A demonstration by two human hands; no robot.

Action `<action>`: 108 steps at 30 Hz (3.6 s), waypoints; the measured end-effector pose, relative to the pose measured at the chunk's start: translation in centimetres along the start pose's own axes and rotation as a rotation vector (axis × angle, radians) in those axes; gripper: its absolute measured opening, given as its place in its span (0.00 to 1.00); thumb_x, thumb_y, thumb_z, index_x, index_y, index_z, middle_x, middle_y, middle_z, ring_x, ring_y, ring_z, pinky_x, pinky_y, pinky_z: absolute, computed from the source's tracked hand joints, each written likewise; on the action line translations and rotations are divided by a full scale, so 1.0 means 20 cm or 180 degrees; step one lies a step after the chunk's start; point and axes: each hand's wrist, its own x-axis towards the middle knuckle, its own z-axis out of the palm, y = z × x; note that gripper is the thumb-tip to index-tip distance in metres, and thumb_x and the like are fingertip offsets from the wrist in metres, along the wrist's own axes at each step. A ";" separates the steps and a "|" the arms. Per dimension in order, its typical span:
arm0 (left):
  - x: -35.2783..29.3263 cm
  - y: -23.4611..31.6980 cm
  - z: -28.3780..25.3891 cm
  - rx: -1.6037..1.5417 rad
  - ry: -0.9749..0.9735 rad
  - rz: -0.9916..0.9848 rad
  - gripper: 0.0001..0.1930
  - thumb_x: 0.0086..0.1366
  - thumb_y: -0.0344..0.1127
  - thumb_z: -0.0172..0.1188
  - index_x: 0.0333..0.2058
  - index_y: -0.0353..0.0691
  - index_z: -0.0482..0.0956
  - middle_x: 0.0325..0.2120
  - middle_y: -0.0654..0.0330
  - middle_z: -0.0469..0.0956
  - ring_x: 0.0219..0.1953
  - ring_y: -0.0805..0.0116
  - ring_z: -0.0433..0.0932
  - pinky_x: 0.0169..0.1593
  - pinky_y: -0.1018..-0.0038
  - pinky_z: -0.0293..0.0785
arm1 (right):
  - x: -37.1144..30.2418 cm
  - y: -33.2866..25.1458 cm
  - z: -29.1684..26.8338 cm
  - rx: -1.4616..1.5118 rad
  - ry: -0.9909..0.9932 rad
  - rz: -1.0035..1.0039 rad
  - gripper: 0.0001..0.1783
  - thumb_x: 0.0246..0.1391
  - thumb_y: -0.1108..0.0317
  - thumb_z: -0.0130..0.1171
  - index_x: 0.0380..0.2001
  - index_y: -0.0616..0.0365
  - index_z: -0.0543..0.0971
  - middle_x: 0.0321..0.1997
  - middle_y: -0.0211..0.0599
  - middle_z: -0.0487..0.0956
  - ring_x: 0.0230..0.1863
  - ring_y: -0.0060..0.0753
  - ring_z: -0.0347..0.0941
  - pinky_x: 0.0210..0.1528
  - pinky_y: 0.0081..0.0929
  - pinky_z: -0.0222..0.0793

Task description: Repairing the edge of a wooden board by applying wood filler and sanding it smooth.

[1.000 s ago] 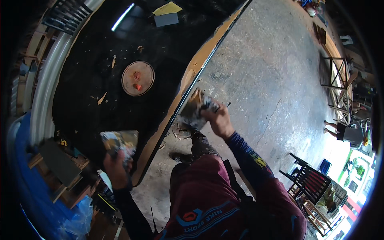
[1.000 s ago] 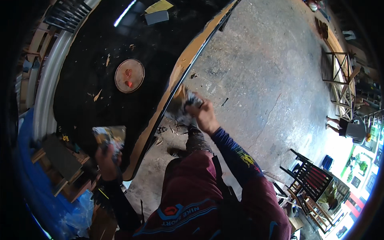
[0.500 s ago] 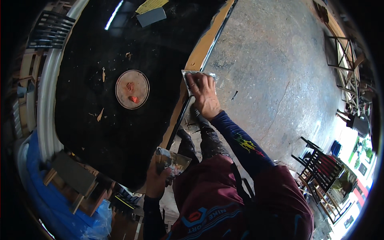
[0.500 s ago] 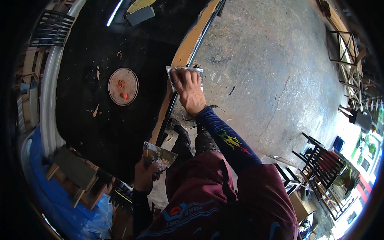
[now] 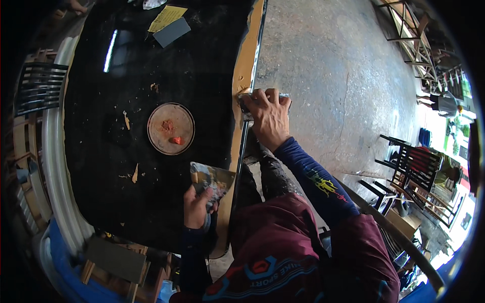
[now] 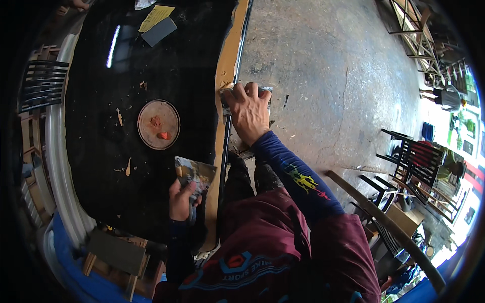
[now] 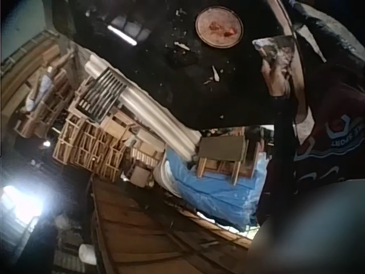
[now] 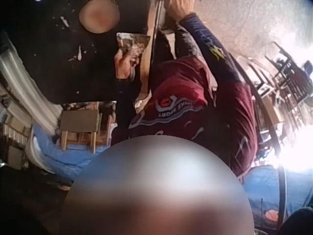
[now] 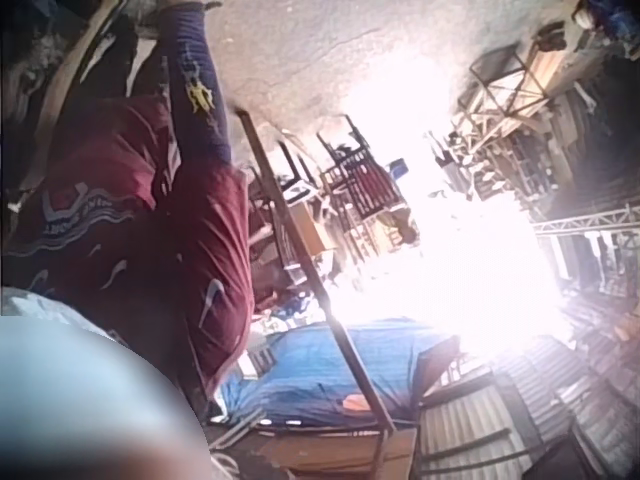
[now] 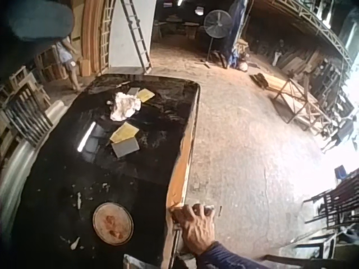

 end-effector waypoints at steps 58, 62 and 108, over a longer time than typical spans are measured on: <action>0.11 0.48 -0.09 0.0291 -0.1025 0.0410 0.16 0.71 0.40 0.67 0.44 0.33 0.76 0.28 0.56 0.81 0.19 0.78 0.75 0.19 0.82 0.68 | -0.28 0.09 -0.44 0.0545 -0.0207 -0.2219 0.31 0.55 0.66 0.64 0.64 0.35 0.79 0.54 0.34 0.74 0.59 0.41 0.69 0.62 0.51 0.63; 0.02 0.48 -0.14 0.0228 -0.0523 0.0646 0.18 0.72 0.43 0.65 0.44 0.33 0.75 0.28 0.55 0.81 0.18 0.75 0.74 0.19 0.81 0.67 | -0.02 0.25 -0.29 -0.0375 -0.0039 -0.1123 0.30 0.52 0.72 0.60 0.60 0.39 0.79 0.55 0.31 0.75 0.59 0.43 0.68 0.55 0.49 0.61; 0.03 0.26 0.00 -0.0029 -0.0326 0.0024 0.12 0.74 0.39 0.62 0.44 0.35 0.76 0.26 0.58 0.81 0.19 0.77 0.75 0.18 0.82 0.64 | 0.54 0.22 -0.19 -0.1011 -0.1404 -0.0892 0.21 0.61 0.71 0.57 0.50 0.32 0.88 0.48 0.25 0.79 0.54 0.40 0.72 0.47 0.53 0.67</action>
